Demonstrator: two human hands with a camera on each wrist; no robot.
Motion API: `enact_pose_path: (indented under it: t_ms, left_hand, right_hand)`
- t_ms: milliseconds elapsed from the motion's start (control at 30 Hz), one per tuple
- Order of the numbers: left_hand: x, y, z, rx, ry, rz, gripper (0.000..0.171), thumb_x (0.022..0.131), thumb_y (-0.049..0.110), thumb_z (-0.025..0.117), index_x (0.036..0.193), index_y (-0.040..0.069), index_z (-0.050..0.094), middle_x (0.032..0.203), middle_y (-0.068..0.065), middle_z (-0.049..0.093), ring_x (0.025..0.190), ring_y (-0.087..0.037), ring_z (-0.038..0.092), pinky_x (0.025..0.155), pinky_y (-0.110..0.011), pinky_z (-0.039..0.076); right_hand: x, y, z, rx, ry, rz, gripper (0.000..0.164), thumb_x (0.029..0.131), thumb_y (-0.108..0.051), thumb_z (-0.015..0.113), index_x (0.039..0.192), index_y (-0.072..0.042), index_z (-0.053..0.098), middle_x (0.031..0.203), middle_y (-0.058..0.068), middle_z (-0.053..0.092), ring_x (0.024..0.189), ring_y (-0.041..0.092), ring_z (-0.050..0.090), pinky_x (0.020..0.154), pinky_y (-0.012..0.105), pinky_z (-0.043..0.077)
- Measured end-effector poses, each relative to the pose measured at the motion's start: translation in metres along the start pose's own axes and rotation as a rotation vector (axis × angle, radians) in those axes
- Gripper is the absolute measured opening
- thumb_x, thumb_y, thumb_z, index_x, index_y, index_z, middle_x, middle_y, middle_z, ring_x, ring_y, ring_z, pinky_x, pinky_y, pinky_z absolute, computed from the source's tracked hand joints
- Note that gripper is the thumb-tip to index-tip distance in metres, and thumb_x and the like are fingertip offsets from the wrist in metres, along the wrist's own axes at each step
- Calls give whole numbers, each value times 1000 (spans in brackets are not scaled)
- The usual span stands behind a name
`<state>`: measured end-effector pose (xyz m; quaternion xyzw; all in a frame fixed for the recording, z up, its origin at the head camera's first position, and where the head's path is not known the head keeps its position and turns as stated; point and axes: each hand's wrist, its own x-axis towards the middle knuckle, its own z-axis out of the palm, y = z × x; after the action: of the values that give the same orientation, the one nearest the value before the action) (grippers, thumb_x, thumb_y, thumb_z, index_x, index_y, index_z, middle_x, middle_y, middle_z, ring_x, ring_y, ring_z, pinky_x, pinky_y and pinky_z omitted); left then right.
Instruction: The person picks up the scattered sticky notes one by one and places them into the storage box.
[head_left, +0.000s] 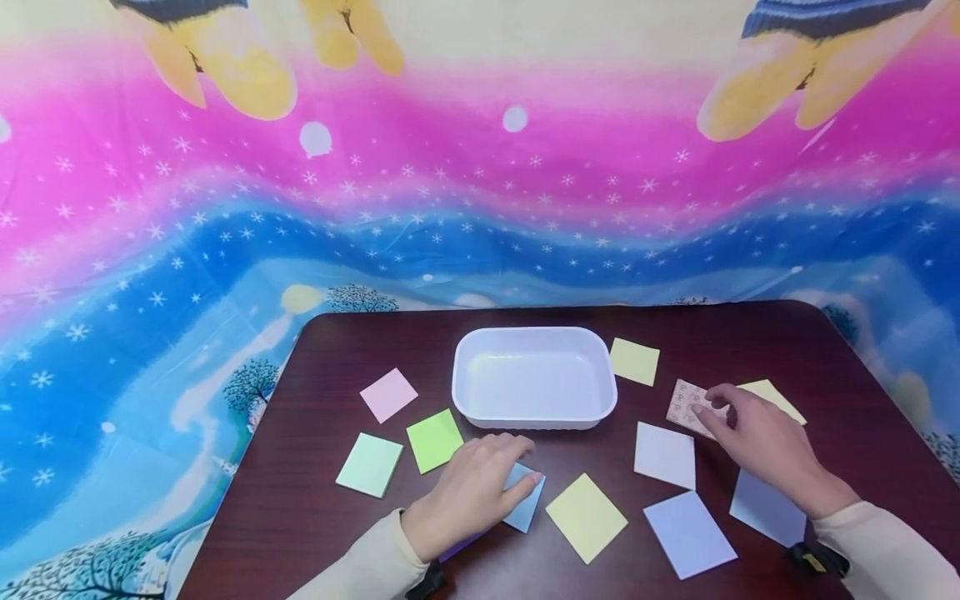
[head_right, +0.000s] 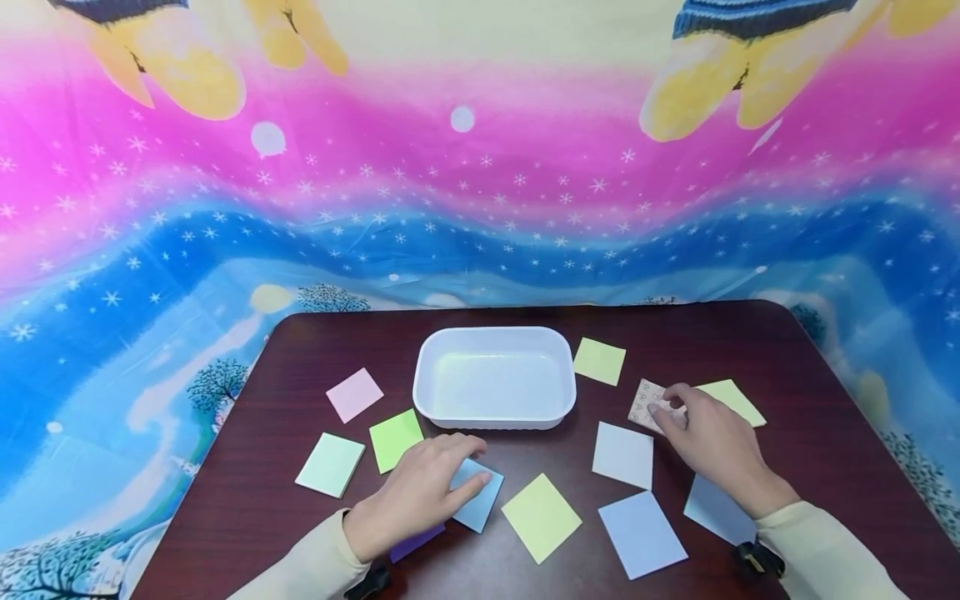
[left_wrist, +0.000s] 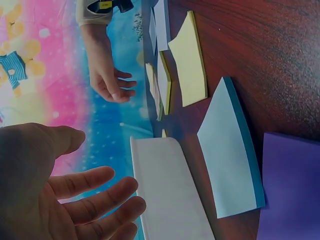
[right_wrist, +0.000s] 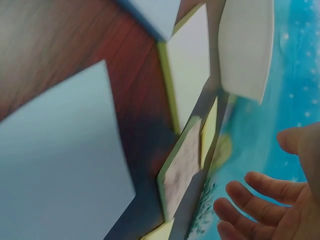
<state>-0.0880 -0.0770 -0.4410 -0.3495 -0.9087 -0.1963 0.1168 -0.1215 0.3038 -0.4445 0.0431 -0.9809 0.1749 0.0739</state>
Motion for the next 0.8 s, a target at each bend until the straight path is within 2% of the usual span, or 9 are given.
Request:
enact_pose_path:
  t_ms: [100,200,367,500,800]
  left_hand:
    - [1,1,3,2,-8,1,30,90,39,56,105,15,65,91,6,66,78,-7,58,64,-23,46]
    - [2,1,6,12,-8,9,30,89,39,56,104,15,65,91,6,66,77,-8,58,64,-22,45]
    - [3,3,11,23,5,30,29,88,39,58,102,15,65,88,7,66,76,-7,58,64,-22,45]
    - [4,5,13,22,14,49,28,87,40,59,102,16,65,87,7,65,74,-6,56,62,-21,44]
    - [6,11,19,26,-18,54,26,89,42,55,99,19,63,80,10,61,69,-3,50,57,-19,39]
  right_hand:
    - [1,10,1,-8,8,9,49,89,-47,54,109,-2,62,73,2,59,57,14,48,41,31,36]
    - [1,18,1,-16,16,18,49,90,-47,53,107,-2,63,76,5,63,58,15,50,41,31,36]
    - [3,30,-1,-27,4,47,55,90,-48,52,111,1,61,89,18,66,55,14,50,39,32,37]
    - [6,42,-3,-38,-18,74,58,90,-50,51,113,2,59,95,23,65,59,18,55,41,33,39]
    - [10,73,-6,-48,-53,138,66,89,-55,48,113,6,55,99,30,63,68,32,61,43,37,40]
